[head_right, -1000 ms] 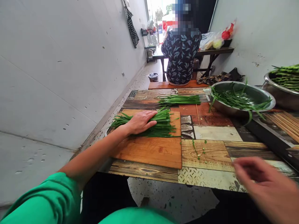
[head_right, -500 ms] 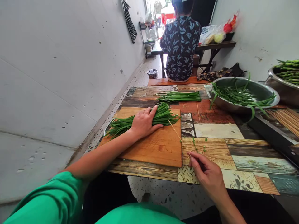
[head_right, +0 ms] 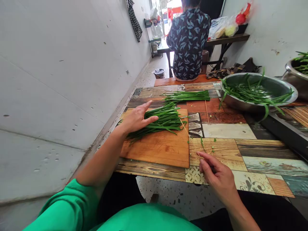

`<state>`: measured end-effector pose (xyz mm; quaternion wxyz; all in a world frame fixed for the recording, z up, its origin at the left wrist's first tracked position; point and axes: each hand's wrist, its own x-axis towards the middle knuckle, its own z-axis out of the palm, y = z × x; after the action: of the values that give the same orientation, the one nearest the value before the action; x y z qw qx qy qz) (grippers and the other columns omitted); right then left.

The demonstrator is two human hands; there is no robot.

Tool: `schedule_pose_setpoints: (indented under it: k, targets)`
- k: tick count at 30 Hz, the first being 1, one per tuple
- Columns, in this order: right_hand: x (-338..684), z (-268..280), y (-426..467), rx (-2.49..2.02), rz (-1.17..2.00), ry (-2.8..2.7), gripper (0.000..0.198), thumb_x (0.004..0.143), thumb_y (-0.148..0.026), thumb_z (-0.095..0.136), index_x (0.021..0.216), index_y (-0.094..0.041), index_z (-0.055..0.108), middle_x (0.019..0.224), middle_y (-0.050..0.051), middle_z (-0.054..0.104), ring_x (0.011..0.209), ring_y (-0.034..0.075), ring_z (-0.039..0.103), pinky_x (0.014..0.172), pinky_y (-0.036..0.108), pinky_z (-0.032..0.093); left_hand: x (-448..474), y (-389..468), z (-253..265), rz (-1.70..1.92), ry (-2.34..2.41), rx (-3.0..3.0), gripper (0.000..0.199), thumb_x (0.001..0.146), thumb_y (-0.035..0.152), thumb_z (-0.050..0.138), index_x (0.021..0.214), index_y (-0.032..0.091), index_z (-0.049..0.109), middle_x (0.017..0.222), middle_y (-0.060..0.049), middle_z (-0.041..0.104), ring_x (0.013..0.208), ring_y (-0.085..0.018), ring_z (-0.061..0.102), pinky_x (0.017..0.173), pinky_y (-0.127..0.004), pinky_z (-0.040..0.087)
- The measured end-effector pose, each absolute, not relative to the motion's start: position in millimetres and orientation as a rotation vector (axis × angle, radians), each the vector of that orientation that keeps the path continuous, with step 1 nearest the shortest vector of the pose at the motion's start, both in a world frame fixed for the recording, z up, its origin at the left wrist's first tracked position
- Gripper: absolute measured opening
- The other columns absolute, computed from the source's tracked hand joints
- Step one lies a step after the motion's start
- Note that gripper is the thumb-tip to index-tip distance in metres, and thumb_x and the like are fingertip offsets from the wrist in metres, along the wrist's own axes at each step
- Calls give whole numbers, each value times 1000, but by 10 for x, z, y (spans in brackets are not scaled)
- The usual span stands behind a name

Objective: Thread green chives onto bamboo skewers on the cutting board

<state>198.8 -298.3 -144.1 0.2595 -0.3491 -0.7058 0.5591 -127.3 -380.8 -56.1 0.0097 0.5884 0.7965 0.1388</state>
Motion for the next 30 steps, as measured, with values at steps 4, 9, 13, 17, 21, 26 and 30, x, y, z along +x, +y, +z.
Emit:
schedule_pose_setpoints:
  k: [4, 9, 13, 17, 21, 26, 30]
  targets:
    - [1974, -1425, -2979, -941, 1539, -1902, 34, 84, -45, 58, 106, -21, 67, 61, -1, 56, 38, 7, 42, 34, 20, 34, -1176, -3913, -702, 200, 2302, 2000, 73, 85, 63, 44, 146, 24, 32, 151, -14, 33, 138, -29, 33, 111, -45, 26]
    - [1966, -1414, -2992, -928, 1531, -1901, 33, 82, -44, 60, 102, -20, 68, 60, -1, 56, 41, 7, 43, 35, 19, 35, -1015, -4074, -781, 285, 2235, 2116, 71, 83, 59, 53, 143, 25, 37, 149, -15, 35, 137, -31, 33, 109, -47, 27]
    - [1968, -1373, -3026, -937, 1580, -1875, 33, 84, -44, 59, 104, -19, 67, 60, -2, 55, 39, 6, 41, 33, 18, 33, -1117, -4072, -624, 512, 2290, 2093, 76, 81, 57, 57, 144, 23, 33, 134, -12, 54, 123, -26, 48, 106, -44, 29]
    - [1972, -1295, -3111, -925, 1639, -1857, 37, 85, -45, 56, 110, -19, 64, 59, -3, 56, 37, 7, 44, 35, 19, 38, -1055, -4065, -537, 570, 2341, 2221, 54, 84, 53, 56, 130, 24, 53, 138, -10, 48, 126, -26, 43, 105, -42, 27]
    - [2005, -1265, -3250, -932, 1554, -1973, 39, 86, -42, 54, 115, -17, 62, 51, -4, 54, 40, 9, 48, 37, 19, 41, -814, -4081, -647, 438, 2231, 2360, 26, 87, 45, 55, 92, 26, 71, 111, -5, 61, 111, -24, 47, 97, -41, 29]
    - [2082, -1323, -3471, -875, 1336, -2139, 29, 86, -29, 51, 108, -16, 63, 64, 1, 62, 54, 10, 59, 49, 18, 49, -598, -4020, -871, 309, 2259, 2284, 27, 91, 40, 50, 90, 24, 71, 89, -5, 61, 92, -21, 47, 82, -38, 31]
    - [2118, -1366, -3605, -776, 1185, -2283, 37, 89, -22, 47, 124, -16, 57, 66, -1, 63, 44, 7, 55, 39, 15, 45, -491, -3952, -958, 405, 2314, 2197, 22, 91, 35, 52, 89, 24, 71, 92, -5, 63, 94, -21, 47, 81, -37, 30]
